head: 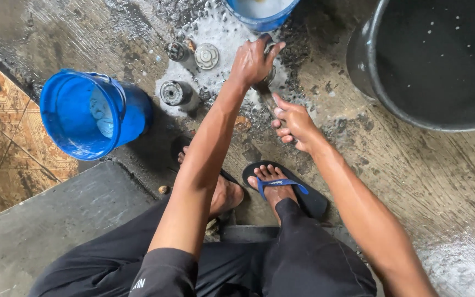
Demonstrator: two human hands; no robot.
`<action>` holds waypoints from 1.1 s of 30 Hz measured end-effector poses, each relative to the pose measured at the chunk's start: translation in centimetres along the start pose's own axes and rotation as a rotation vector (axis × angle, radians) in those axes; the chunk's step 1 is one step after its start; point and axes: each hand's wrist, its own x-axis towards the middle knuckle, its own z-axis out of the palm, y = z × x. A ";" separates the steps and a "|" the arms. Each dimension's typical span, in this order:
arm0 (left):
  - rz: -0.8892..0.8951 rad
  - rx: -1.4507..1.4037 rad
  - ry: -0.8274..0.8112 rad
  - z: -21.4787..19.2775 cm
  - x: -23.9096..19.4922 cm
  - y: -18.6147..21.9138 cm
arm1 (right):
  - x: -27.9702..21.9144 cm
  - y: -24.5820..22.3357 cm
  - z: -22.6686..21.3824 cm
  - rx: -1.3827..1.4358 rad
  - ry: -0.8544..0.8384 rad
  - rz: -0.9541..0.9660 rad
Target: The person scrubs several small metal parts with a brush and soapy water, rinsing them in a bucket and placing them on the floor. The person repeats this process for multiple parts, handling them one at a time.
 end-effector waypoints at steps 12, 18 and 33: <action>0.169 0.091 -0.036 0.7 -0.5 -0.7 | 2.4 2.6 -1.2 -0.835 0.199 -0.366; 0.145 0.034 -0.035 -0.4 -0.8 -1.5 | 0.3 0.9 -4.0 -0.129 -0.043 0.006; 0.262 -0.050 0.166 1.5 -3.3 -3.9 | -1.2 -2.9 -1.1 -1.100 0.089 -0.354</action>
